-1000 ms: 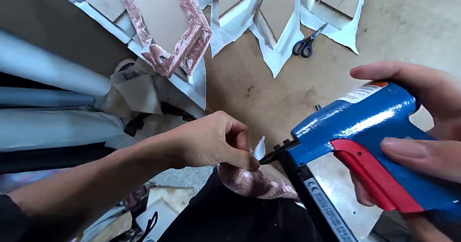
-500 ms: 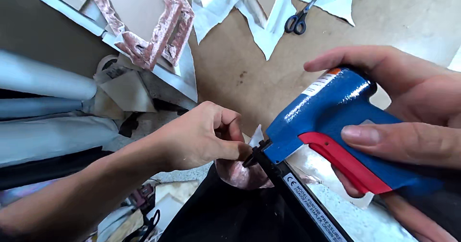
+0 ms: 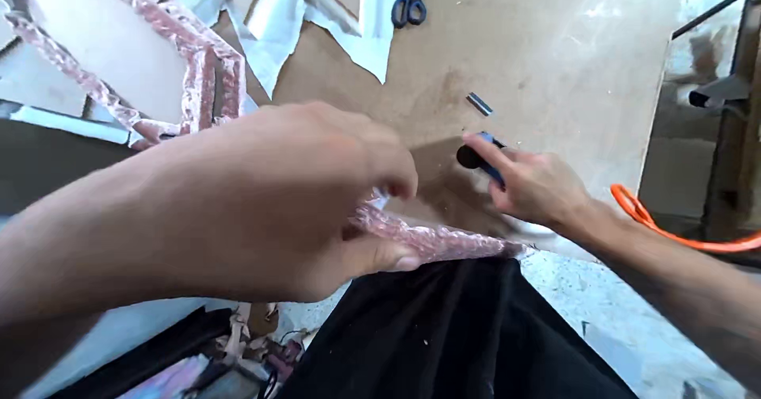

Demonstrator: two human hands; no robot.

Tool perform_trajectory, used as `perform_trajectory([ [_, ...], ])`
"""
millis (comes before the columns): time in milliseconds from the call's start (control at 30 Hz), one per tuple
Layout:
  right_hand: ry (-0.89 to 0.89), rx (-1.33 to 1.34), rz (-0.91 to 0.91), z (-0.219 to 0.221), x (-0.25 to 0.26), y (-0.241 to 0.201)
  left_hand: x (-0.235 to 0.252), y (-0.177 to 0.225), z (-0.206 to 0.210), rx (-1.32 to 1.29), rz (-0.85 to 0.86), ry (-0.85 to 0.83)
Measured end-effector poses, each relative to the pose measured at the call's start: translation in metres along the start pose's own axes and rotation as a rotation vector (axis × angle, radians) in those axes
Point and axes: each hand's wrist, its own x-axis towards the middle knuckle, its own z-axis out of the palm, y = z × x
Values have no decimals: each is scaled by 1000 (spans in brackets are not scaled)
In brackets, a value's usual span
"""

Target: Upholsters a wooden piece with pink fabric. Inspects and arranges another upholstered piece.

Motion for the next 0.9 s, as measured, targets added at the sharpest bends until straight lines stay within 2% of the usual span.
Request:
perform_trajectory([
  [33,6,-46,-27,22,-2,10,8,5,-2,121,17,-133],
  [100,33,-34,-69,50,-3,18,21,11,-5,184,21,-336],
  [167,34,37,-33,58,0,8,30,15,-10,169,-13,-439],
  [267,194,315,72,38,5,-28,41,17,-10,89,-103,-569],
  [367,168,305,130,13,10,-47,52,20,-7,75,-169,-669],
  [433,59,202,209,22,10,-43,59,26,-9,87,-138,-666],
  [500,-50,160,260,49,6,-31,58,31,-9,71,-119,-598],
  [567,-51,170,225,78,2,-20,49,26,-4,18,-105,-432],
  [633,-53,139,182,87,4,-14,45,16,5,-34,-121,-266],
  [667,-110,116,170,84,9,-14,45,13,8,-49,-172,-231],
  [767,-315,111,120,62,28,-16,41,7,10,-115,-369,-288],
  [833,-322,146,107,25,40,-18,34,3,13,-191,-437,-345],
  [900,-265,309,132,-30,46,-25,22,-3,18,-316,-463,-368],
])
